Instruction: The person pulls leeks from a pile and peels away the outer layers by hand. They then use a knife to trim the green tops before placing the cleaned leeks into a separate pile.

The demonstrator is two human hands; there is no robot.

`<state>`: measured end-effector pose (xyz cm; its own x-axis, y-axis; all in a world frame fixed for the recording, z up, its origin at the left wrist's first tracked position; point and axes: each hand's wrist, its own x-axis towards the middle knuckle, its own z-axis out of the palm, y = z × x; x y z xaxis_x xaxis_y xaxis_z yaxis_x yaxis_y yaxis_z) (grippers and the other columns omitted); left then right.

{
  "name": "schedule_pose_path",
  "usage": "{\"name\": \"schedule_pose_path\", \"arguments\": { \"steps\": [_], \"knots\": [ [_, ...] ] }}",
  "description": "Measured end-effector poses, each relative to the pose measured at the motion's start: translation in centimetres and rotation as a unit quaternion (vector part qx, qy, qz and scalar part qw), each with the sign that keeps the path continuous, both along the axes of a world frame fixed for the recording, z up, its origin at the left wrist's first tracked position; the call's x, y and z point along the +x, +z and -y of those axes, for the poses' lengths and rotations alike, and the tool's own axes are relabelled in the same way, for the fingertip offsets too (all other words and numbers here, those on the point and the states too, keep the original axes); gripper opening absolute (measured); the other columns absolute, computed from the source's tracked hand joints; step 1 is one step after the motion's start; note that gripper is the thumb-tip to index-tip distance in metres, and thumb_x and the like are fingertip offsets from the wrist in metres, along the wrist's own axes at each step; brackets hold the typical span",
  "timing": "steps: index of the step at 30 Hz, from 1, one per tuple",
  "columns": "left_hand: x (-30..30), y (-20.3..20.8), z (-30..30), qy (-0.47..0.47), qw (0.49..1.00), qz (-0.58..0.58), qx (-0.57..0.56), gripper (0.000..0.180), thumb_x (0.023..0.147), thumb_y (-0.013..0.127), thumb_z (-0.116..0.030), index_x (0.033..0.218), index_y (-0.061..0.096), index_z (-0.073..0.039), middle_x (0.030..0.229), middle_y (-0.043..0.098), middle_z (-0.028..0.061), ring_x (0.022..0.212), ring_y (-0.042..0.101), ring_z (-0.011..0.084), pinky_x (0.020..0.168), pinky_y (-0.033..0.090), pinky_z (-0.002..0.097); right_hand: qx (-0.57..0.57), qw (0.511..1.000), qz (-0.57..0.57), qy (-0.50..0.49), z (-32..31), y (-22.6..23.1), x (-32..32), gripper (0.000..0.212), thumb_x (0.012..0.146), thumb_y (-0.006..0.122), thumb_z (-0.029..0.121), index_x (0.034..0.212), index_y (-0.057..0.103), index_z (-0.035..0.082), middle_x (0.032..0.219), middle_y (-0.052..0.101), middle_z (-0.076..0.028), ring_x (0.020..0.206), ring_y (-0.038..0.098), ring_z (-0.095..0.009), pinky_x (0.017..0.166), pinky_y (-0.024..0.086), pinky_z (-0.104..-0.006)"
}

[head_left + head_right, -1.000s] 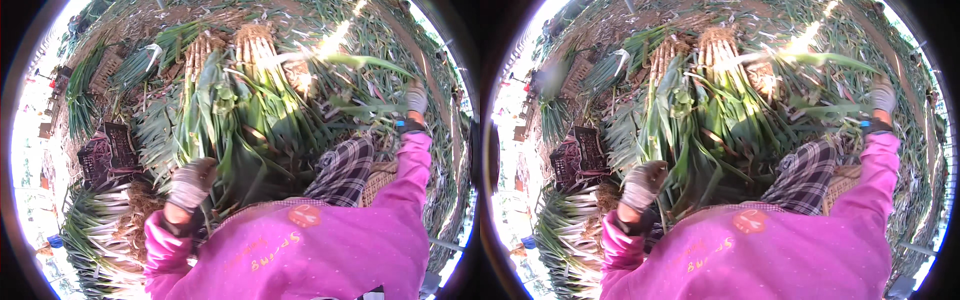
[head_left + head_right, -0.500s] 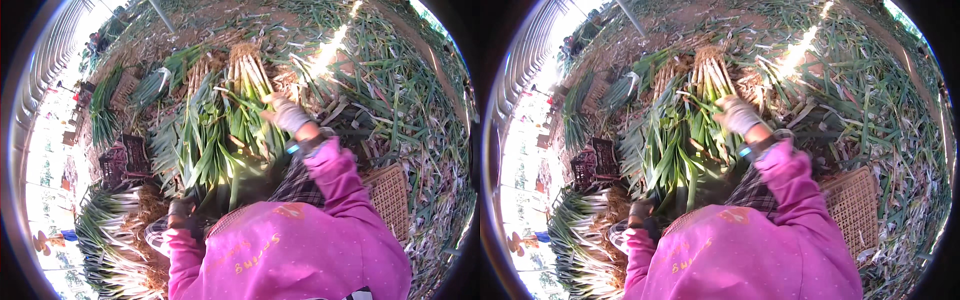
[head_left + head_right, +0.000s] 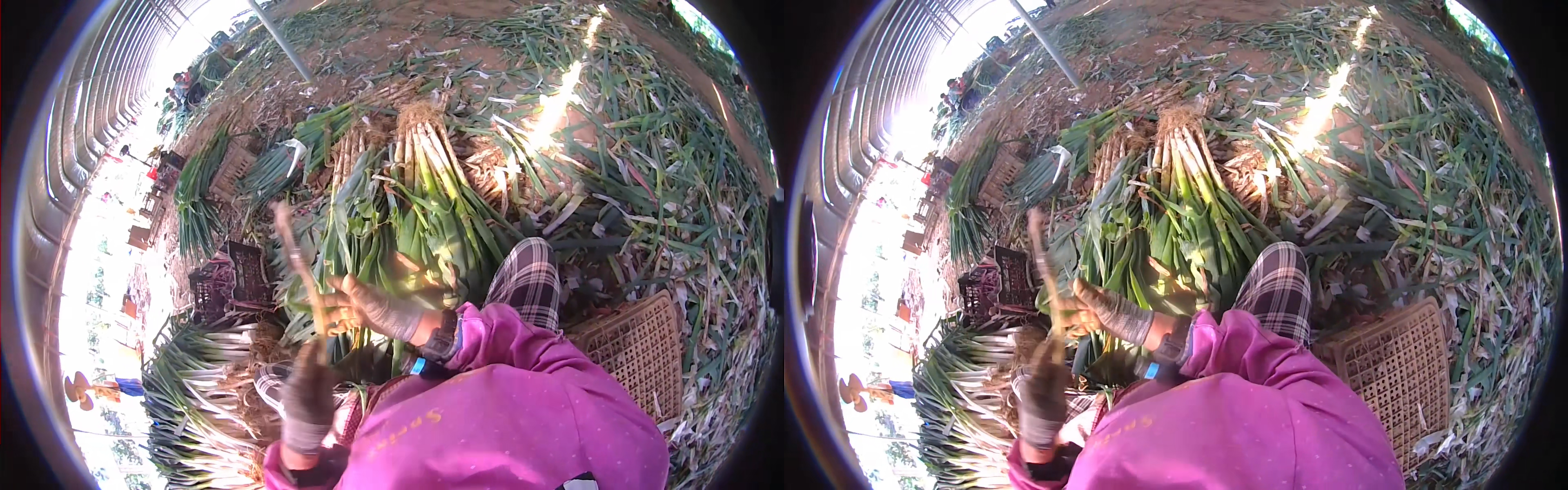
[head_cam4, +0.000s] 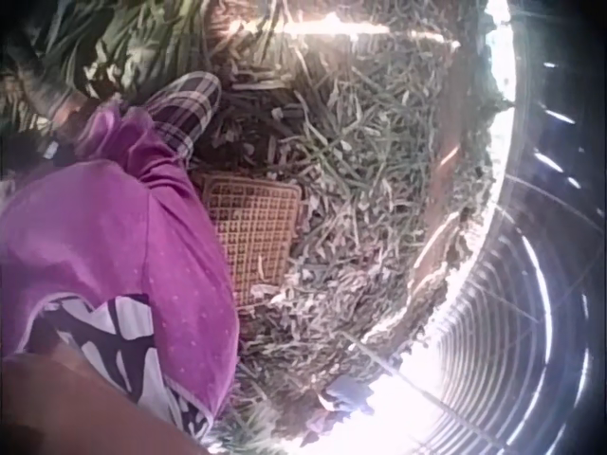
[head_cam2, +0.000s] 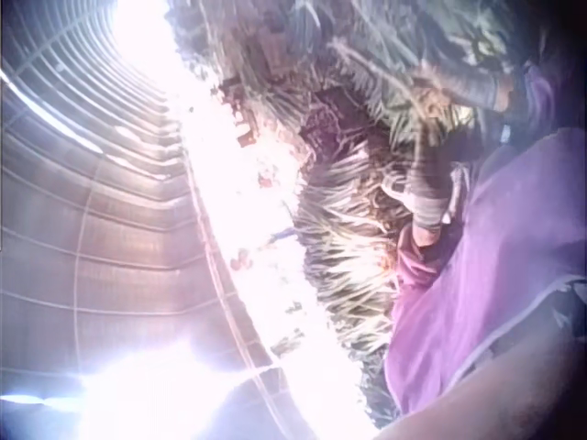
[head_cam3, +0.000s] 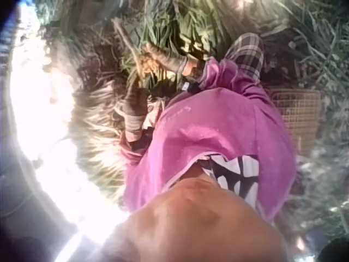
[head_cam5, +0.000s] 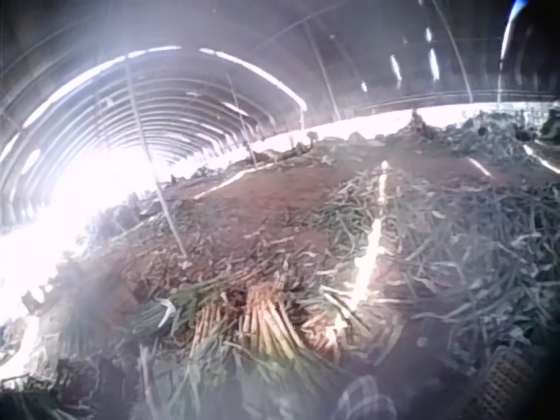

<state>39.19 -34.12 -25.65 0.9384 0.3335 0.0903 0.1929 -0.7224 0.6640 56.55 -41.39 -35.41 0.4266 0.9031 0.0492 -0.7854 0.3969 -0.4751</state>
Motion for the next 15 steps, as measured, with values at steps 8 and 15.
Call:
{"name": "schedule_pose_path", "arguments": {
  "steps": [8,15],
  "knots": [
    [5.7,-4.9,-2.5,-0.150,0.986,-0.078,-0.007,0.067,0.068,0.079,-0.015,0.124,0.045,0.002,0.101,0.059,0.0171,0.097,0.059,0.0260,0.082,0.048,0.0321,-0.204,0.963,0.048,-0.172,2.8,-6.3,1.3,0.012,0.085,0.053,0.009,0.091,0.043,0.009,0.078,0.057,-0.009,0.053,0.055,-0.018,0.046,0.047,-0.0282],
    [15.5,-10.0,-7.4,0.083,0.841,0.028,-0.534,0.040,0.072,0.073,-0.012,0.106,0.055,0.000,0.088,0.060,0.0078,0.075,0.059,0.0160,0.069,0.048,0.0278,-0.122,0.792,0.593,-0.077,-2.1,-7.1,1.3,0.026,0.080,0.063,0.021,0.094,0.048,0.004,0.084,0.054,-0.012,0.077,0.057,-0.027,0.068,0.044,-0.0380]
  ]
}}
